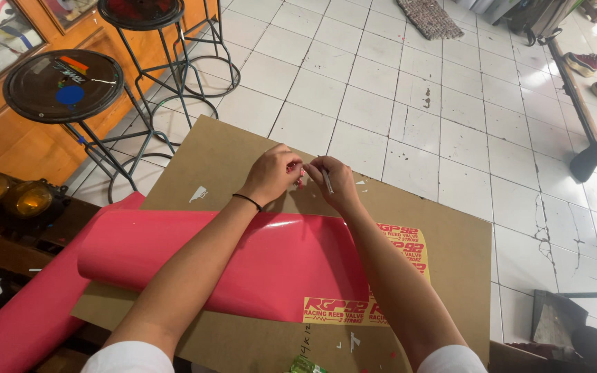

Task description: The person uses a craft knife to cut out a design from a sheet of pink vinyl placed on a cardboard surface. They carefully trace the outlines of the design and remove the excess vinyl pieces.

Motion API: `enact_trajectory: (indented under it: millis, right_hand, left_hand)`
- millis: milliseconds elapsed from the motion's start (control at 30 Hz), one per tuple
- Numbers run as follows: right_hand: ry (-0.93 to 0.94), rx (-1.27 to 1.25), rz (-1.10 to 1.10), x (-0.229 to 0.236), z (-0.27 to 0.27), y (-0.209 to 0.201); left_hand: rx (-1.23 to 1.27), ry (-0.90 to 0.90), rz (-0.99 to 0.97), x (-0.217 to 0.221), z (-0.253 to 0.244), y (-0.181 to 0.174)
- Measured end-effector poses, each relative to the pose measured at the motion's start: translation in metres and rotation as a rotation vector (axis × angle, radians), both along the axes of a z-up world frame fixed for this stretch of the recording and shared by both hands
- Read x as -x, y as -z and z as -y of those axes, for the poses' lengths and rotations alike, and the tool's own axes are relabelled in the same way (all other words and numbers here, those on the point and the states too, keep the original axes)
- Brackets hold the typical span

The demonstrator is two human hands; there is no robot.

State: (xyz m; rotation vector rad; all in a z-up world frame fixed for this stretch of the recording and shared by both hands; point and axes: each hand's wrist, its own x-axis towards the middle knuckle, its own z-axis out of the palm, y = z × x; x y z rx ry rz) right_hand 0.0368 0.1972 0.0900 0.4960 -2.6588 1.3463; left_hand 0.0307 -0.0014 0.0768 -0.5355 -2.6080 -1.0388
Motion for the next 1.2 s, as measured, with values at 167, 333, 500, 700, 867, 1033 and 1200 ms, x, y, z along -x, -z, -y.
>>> enact_trajectory:
  millis: [167,333,500,700,867,1033,1200]
  right_hand:
    - [0.001,0.012,-0.001,-0.004,0.003,-0.009]
    - [0.006,0.033,0.001,-0.005,-0.006,-0.007]
    - [0.061,0.051,-0.006,-0.006,-0.023,0.000]
    - [0.134,0.077,-0.032,-0.027,-0.037,-0.006]
    - [0.150,0.078,-0.071,-0.048,-0.047,-0.021]
    - [0.153,0.085,-0.085,-0.060,-0.059,-0.016]
    - [0.157,0.139,-0.126,-0.070,-0.048,-0.023]
  left_hand:
    - [-0.004,0.001,0.029,0.000,0.005,-0.006]
    - [0.150,-0.082,-0.148,0.018,0.011,0.021]
    - [0.507,-0.115,-0.517,0.029,-0.004,0.078]
    - [0.528,-0.049,-0.332,0.004,-0.010,0.069]
    - [0.385,-0.057,-0.188,-0.015,-0.006,0.039]
    - [-0.129,-0.004,0.000,-0.021,-0.003,0.017]
    - [-0.883,0.153,0.453,-0.058,-0.022,-0.039]
